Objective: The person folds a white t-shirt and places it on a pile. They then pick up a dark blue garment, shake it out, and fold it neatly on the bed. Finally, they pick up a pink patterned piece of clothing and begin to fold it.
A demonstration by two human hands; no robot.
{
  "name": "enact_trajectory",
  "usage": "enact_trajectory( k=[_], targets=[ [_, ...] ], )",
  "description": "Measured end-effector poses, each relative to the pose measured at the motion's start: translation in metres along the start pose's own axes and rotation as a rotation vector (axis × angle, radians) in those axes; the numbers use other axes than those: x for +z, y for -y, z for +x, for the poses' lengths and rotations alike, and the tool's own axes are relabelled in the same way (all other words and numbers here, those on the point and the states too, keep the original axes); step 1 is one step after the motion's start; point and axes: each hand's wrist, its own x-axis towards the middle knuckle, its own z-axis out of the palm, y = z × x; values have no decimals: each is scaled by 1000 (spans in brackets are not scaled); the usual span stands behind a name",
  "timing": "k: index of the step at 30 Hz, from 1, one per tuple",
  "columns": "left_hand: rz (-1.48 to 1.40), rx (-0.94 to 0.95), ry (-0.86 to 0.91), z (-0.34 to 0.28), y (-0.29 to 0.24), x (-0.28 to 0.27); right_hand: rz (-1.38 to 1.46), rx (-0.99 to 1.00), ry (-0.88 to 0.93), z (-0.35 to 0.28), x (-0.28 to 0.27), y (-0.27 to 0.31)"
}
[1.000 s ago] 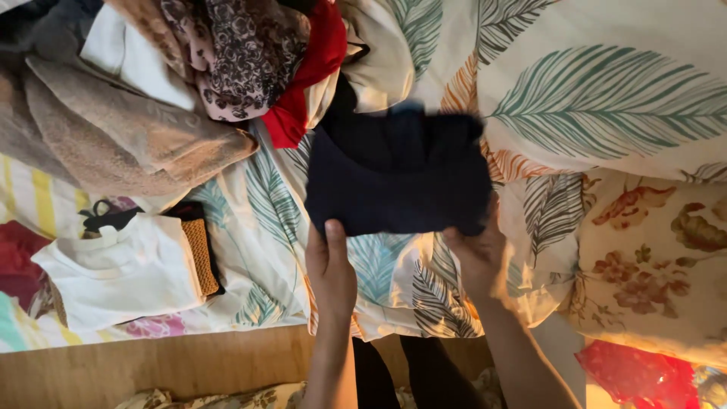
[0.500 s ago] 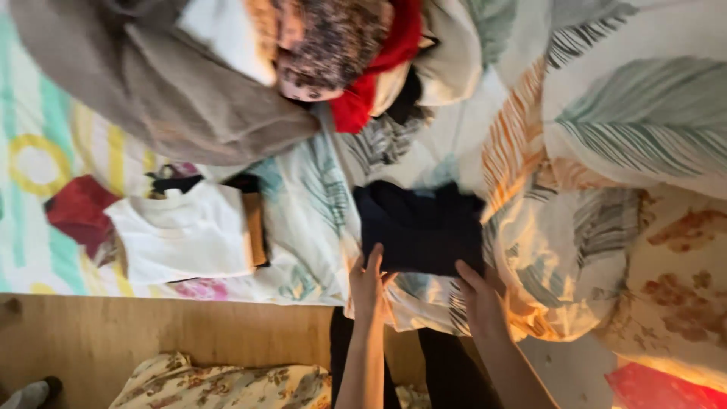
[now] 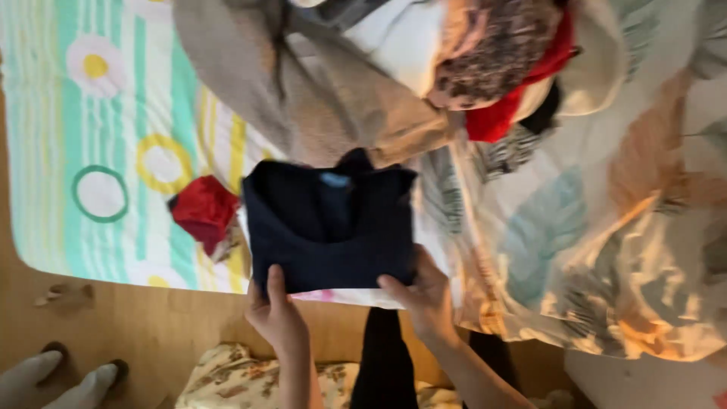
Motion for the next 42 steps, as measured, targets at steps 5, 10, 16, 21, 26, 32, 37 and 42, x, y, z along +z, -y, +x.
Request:
enact_trajectory(
  k=[5, 10, 16, 21, 26, 32, 37, 42],
  targets=[
    [102, -243, 95, 53, 59, -60, -459, -131, -19, 16, 22, -111],
    [828, 70, -6, 43, 43, -40, -846, -356, -296, 8, 56, -79],
    [1018, 698, 326, 57, 77, 9, -1343, -806, -49, 67, 73, -96],
    [1083, 660, 396, 79, 104, 38, -1531, -515, 70, 108, 70, -119],
    [1048, 729, 356, 79, 95, 33, -1600, -578, 58, 107, 72, -102],
    [823, 642, 327, 75, 1, 53, -1303, -752, -247, 142, 42, -13],
    [638, 757, 381, 70, -58, 84, -1142, -1008, -596, 203, 17, 81],
    [416, 758, 520, 57, -104, 100, -1227, -904, -712, 249, 29, 143]
  ],
)
